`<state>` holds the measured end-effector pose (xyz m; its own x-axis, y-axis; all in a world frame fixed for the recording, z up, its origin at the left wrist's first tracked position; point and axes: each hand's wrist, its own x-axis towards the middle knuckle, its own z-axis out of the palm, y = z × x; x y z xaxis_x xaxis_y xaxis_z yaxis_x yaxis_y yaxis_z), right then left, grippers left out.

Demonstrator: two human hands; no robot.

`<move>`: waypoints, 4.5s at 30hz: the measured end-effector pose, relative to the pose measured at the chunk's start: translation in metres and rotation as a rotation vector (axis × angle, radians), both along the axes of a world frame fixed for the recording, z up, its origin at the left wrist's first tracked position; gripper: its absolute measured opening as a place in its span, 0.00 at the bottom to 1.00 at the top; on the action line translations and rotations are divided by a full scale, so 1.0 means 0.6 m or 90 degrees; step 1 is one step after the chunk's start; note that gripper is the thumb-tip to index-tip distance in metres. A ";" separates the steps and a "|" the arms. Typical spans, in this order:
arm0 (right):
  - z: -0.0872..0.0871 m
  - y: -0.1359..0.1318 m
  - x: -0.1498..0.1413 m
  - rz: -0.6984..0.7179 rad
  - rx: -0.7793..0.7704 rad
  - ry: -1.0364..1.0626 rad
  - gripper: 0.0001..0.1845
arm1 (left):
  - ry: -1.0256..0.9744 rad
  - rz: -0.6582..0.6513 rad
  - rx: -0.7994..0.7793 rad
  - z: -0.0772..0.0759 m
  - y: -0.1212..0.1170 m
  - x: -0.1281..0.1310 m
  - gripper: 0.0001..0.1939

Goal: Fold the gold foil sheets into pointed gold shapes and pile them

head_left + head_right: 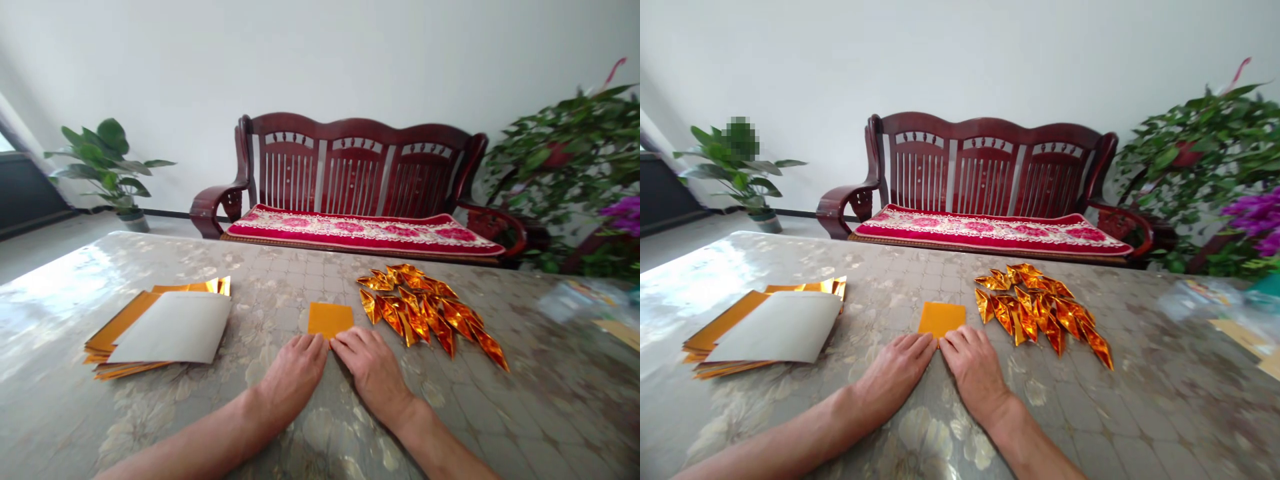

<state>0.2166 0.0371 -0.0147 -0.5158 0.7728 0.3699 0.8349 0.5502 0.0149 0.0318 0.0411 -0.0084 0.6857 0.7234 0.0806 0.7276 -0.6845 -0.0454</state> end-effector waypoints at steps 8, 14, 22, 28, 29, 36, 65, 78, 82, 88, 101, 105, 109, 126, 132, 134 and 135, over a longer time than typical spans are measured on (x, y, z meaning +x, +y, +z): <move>-0.004 -0.014 0.002 -0.032 -0.014 -0.036 0.15 | 0.075 0.069 0.097 -0.023 -0.022 -0.001 0.21; -0.003 -0.019 0.013 -0.076 -0.033 -0.042 0.15 | 0.107 0.078 0.099 -0.023 -0.023 -0.005 0.16; -0.002 -0.017 0.022 -0.115 -0.032 -0.009 0.13 | 0.050 0.110 -0.009 0.004 -0.006 -0.019 0.12; -0.008 -0.015 0.019 -0.113 -0.026 0.019 0.12 | -0.127 0.203 -0.048 0.013 0.037 -0.037 0.09; -0.009 -0.014 0.019 -0.116 -0.024 0.024 0.12 | -0.144 0.237 -0.049 0.013 0.042 -0.037 0.09; -0.014 -0.007 0.013 -0.115 -0.019 0.032 0.13 | -0.216 0.299 -0.072 0.004 0.043 -0.029 0.08; -0.015 -0.001 -0.008 -0.094 -0.016 0.013 0.15 | -0.527 0.332 -0.229 -0.008 0.058 -0.018 0.05; -0.007 -0.005 -0.007 0.026 0.083 0.307 0.17 | -0.304 0.045 0.207 -0.001 0.039 -0.037 0.22; -0.010 -0.007 -0.010 0.010 0.047 0.266 0.15 | -0.349 -0.002 0.165 -0.005 0.025 -0.025 0.21; -0.014 0.006 0.003 -0.057 -0.050 0.295 0.08 | -0.374 -0.003 0.092 -0.011 0.031 -0.030 0.15; -0.006 -0.014 0.004 -0.095 0.023 0.173 0.15 | -0.192 0.052 0.115 -0.011 0.042 -0.048 0.02; -0.001 -0.017 0.002 -0.047 0.049 0.149 0.02 | -0.169 0.044 0.084 -0.010 0.039 -0.042 0.02; -0.004 -0.012 0.006 -0.031 0.066 0.129 0.06 | -0.176 0.032 0.038 -0.015 0.031 -0.041 0.04; 0.002 -0.002 0.016 -0.024 -0.071 0.140 0.05 | -0.218 0.076 -0.064 -0.001 0.024 -0.043 0.13; 0.006 0.004 0.020 -0.044 -0.126 0.163 0.09 | -0.222 0.127 -0.085 -0.003 0.031 -0.038 0.12; 0.006 0.005 0.020 -0.061 -0.142 0.181 0.08 | -0.219 0.141 -0.088 -0.004 0.034 -0.036 0.12; 0.006 0.006 0.020 -0.073 -0.149 0.191 0.07 | -0.219 0.144 -0.089 -0.005 0.035 -0.035 0.11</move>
